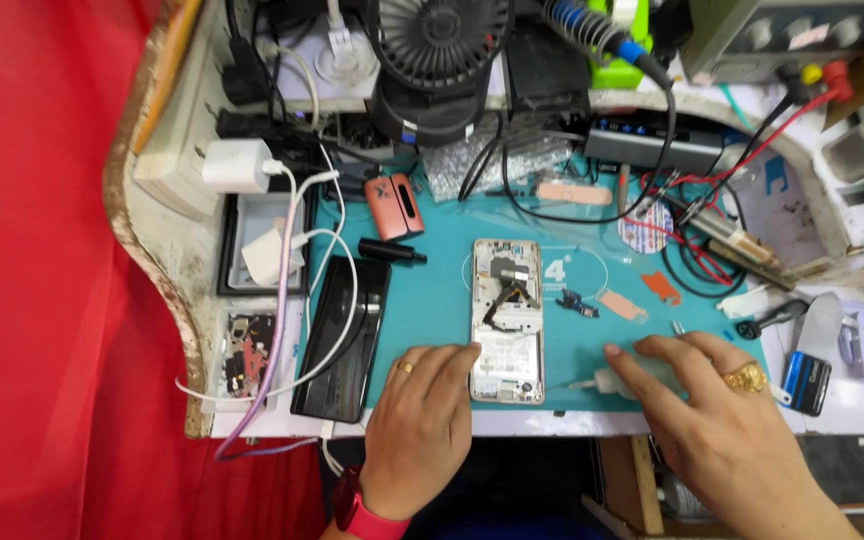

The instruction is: Disassembling a mobile phone board by removing screws and components using specialized tools.

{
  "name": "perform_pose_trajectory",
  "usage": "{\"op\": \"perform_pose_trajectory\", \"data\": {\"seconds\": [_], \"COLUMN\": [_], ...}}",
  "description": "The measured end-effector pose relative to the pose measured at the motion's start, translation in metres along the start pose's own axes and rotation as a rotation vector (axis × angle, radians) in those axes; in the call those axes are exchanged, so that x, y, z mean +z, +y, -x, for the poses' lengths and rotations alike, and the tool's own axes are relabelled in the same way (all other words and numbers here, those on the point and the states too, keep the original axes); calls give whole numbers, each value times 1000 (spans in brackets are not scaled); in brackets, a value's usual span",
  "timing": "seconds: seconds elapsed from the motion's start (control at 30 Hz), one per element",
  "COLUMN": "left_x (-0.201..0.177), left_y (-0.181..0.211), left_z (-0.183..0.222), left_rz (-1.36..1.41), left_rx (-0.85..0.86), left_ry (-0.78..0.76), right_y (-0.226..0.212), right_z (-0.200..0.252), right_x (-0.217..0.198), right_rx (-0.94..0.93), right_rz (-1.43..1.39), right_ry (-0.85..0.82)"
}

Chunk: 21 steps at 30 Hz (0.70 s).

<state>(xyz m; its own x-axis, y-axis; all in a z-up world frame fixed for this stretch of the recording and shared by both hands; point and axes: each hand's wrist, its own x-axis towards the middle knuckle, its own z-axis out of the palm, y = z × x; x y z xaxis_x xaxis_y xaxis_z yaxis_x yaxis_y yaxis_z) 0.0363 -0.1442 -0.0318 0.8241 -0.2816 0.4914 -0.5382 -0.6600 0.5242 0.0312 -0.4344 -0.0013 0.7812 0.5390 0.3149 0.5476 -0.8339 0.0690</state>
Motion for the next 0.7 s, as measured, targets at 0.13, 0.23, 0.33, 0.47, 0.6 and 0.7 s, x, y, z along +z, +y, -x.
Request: {"op": "perform_pose_trajectory", "data": {"seconds": [0.13,0.23,0.33,0.47,0.6,0.7], "left_x": [0,2,3,5,1,0], "left_y": [0,0,0,-2,-2,1], "left_z": [0,0,1,2,1,-5], "left_rz": [-17,-4,-5,-8,5,31], "left_rx": [-8,-18,-27,-41,-9,28], "left_ry": [-16,-7,-1,-18,6,27], "right_y": [-1,-4,-5,-6,-2,8], "right_z": [-1,-1,2,4,11,26], "right_x": [-2,-2,-1,-1,-1,-12], "right_rx": [1,2,11,1,41,297], "right_rz": [-11,-21,17,11,-78,-296], "right_ry": [-13,-3,-2,-4,-13,27]}}
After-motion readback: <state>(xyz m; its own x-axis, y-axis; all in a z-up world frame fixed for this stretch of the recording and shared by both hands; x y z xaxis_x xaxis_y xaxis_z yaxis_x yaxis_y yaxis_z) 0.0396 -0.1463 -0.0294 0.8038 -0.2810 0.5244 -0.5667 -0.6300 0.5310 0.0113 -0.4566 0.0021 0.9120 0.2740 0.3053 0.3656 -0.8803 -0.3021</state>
